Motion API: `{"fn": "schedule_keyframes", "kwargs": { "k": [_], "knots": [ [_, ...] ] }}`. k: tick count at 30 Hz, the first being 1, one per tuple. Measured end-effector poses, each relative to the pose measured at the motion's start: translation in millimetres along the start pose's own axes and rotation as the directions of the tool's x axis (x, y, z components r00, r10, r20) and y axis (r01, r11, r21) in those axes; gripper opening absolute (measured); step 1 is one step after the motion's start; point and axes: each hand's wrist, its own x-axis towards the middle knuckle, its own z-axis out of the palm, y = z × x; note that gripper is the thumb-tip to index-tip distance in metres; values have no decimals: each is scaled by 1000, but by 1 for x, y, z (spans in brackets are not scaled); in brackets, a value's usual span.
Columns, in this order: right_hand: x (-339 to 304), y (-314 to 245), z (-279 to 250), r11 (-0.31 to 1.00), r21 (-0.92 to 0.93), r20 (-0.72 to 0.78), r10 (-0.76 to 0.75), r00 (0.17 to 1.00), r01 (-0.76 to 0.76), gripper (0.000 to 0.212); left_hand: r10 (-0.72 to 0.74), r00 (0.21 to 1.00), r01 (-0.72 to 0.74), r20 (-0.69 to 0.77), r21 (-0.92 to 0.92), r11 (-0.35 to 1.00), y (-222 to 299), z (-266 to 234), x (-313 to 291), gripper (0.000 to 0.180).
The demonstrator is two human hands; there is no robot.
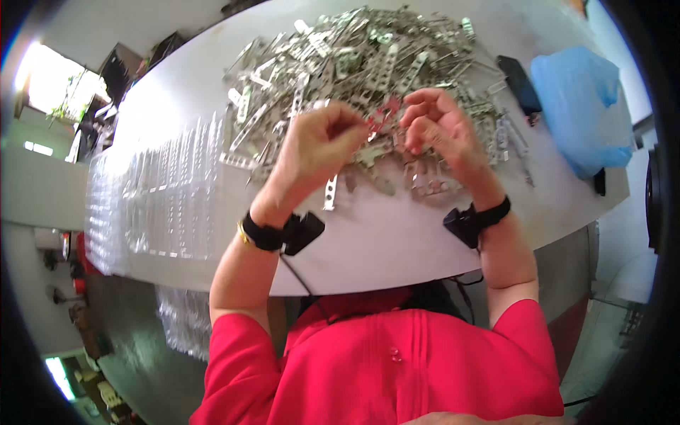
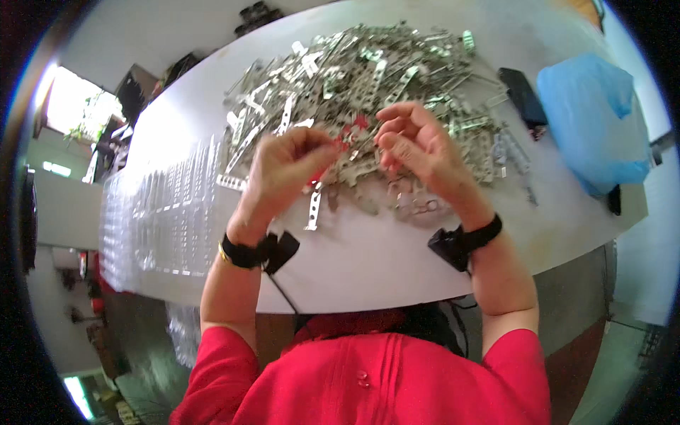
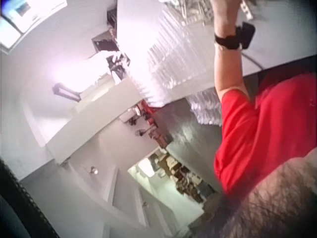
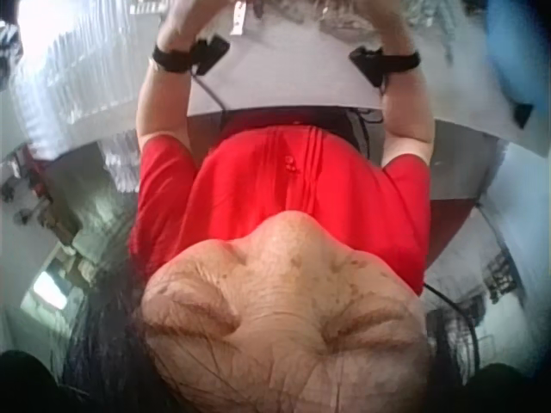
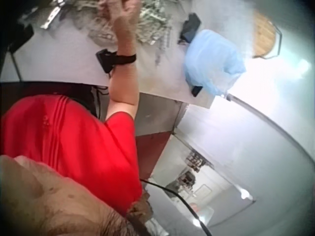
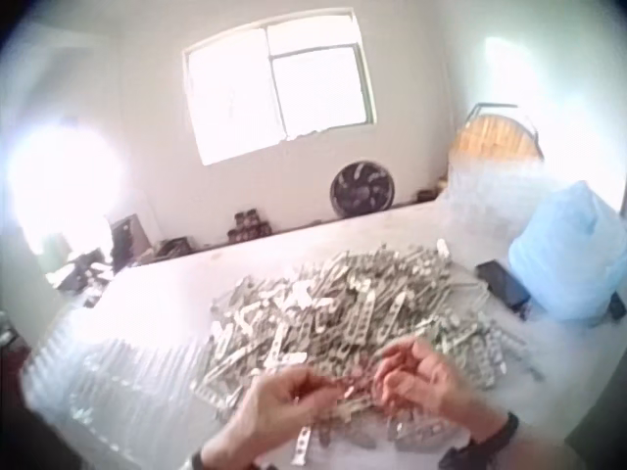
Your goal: Sorting small metal components and placing them into a plastic bag.
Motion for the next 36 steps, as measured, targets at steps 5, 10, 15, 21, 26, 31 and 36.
{"fn": "schedule_keyframes", "kwargs": {
  "k": [5, 10, 15, 21, 26, 31, 36],
  "knots": [
    [-2, -6, 0, 998, -61, 49, 17, 999, -14, 27, 241, 961, -221, -135, 145, 964, 25, -47, 6, 12],
    [-2, -8, 3, 998, -69, 29, 0, 1000, 2, 22, 264, 928, -162, -263, 355, 921, 56, -113, -31, 13],
    [-4, -8, -3, 996, -84, 17, -11, 1000, 13, 20, 83, 953, 35, -292, 380, 924, 56, -140, -63, 12],
    [-3, 2, 2, 997, -53, 61, 57, 997, -53, 24, 83, 996, -75, -29, 214, 974, 7, -48, -42, 11],
    [-1, 0, -5, 998, -37, 15, 54, 998, -53, 30, -102, 982, 107, 156, -23, 994, -19, 9, -18, 14],
    [1, 2, -11, 997, -57, 39, 55, 998, -53, 32, -92, 977, 129, 193, -189, 973, -40, 23, -11, 17],
    [-1, -2, -9, 988, -102, 90, 128, 988, -118, 37, -140, 956, 225, 260, -336, 915, -46, 26, -12, 19]
  ]
}}
